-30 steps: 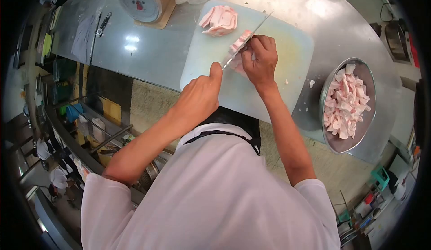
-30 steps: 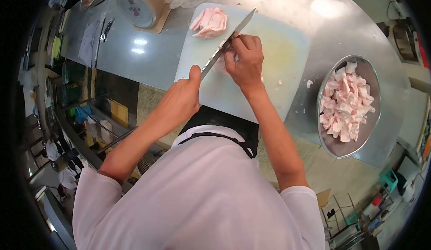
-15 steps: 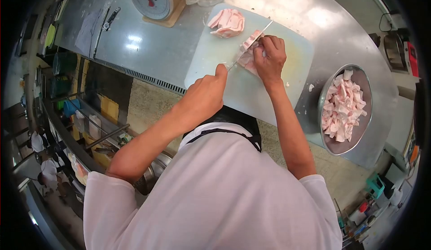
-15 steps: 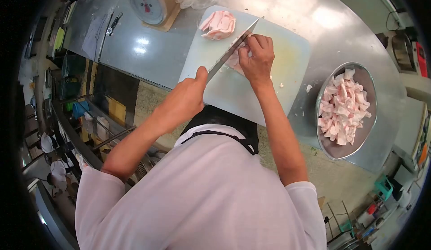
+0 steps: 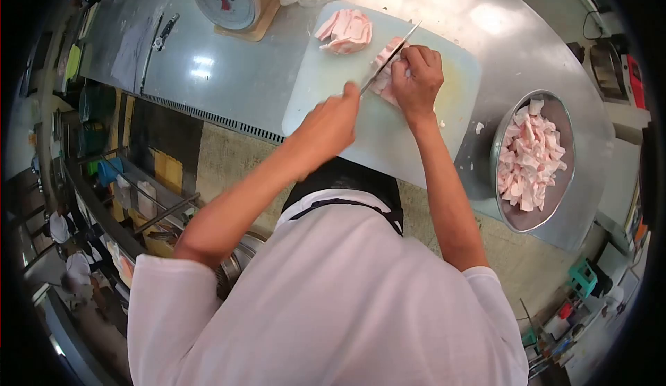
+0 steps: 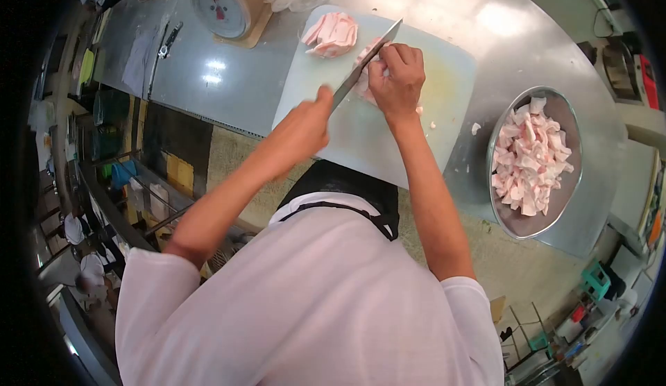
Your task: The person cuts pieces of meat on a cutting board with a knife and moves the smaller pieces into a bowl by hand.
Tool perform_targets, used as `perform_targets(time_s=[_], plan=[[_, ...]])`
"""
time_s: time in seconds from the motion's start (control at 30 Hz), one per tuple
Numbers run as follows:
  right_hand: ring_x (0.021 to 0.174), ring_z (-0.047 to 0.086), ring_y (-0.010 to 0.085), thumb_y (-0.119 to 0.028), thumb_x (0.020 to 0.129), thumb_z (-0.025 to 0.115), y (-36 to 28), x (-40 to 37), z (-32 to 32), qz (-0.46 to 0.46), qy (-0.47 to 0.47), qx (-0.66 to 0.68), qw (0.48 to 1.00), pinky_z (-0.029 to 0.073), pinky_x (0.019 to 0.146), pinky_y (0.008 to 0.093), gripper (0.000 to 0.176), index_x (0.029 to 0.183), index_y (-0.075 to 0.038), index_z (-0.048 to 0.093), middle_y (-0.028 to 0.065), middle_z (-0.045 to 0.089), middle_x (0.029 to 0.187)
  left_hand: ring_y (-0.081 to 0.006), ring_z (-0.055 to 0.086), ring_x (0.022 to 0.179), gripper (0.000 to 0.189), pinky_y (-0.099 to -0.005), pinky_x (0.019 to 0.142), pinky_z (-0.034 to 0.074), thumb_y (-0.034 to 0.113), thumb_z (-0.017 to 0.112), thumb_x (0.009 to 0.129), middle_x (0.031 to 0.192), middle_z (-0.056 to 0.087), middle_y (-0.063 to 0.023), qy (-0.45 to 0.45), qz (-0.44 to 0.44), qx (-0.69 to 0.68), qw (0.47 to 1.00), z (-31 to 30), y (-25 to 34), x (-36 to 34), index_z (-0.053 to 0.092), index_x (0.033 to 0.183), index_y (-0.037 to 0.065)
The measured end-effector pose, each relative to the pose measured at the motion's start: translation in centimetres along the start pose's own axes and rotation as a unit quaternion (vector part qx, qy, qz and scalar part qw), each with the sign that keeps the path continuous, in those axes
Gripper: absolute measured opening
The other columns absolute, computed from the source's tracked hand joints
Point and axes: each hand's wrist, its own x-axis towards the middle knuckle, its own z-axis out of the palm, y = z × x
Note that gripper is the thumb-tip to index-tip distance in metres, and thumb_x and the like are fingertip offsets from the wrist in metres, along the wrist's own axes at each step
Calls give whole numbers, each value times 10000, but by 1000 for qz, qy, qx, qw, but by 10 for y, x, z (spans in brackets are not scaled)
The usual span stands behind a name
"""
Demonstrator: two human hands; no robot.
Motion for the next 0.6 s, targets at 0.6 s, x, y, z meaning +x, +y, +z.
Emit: perform_targets(time_s=[0.6], plan=[[795, 580, 271, -6, 729, 589, -1, 2, -19, 22, -33, 78, 996, 485, 688, 358, 79, 787, -37, 632, 79, 631, 819, -485, 642, 754, 232, -544, 638, 501, 35, 519, 873, 807, 634, -316, 81, 124, -143, 979, 10, -45, 91, 417, 1045, -82]])
